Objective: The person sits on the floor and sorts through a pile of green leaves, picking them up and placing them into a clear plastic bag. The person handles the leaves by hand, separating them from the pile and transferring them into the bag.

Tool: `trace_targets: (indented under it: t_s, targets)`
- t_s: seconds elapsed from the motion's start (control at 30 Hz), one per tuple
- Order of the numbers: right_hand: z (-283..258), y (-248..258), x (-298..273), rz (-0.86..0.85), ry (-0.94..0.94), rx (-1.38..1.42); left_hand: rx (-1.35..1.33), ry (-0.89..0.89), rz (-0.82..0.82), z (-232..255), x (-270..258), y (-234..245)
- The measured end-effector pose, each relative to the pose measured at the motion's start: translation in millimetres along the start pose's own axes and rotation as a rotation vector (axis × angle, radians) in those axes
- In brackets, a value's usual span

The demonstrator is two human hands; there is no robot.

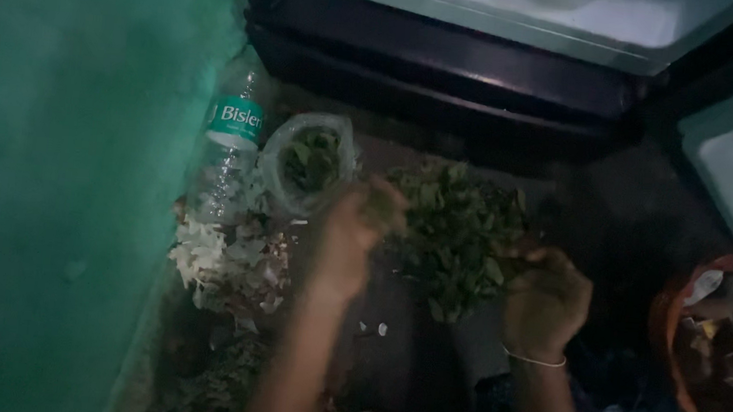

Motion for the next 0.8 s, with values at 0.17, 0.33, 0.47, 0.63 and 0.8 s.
trace_targets:
  t_s: [0.17, 0.33, 0.47, 0.63, 0.8]
  targets:
    - [3.7, 13.2, 8.4, 0.128, -0.073, -0.045, -0.02, -0.147, 0.288, 59.4, 16.1, 54.2]
    - [-5.0, 32.6, 17.3, 0.35, -0.237, -0.528, 0.043, -0.102, 0.234, 51.9, 21.9, 46.4]
    - [-9.9, 21.5, 22.5, 0.215, -0.316, -1.049, 0.256, -0.145, 0.269, 59.3, 1.1, 13.0]
    - [25.9, -10.0, 1.8, -0.424, -0.36, -1.846, 0.518, -0.167, 0.172, 31.0, -21.1, -25.3]
    - [34.8, -21.5, -15.9, -0.51, -0.271, -2.042, 0.328, -0.17, 0.009, 0.6, -22.9, -36.0]
Point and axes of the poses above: each hand's wrist, its own x-axis towards the middle knuckle, its own y-axis out of the back of the hand, z = x × y, the point moved 3 cm from there along x, towards the middle knuckle, and after that the axes turned 10 degrees about x, right-handed, at the moved point
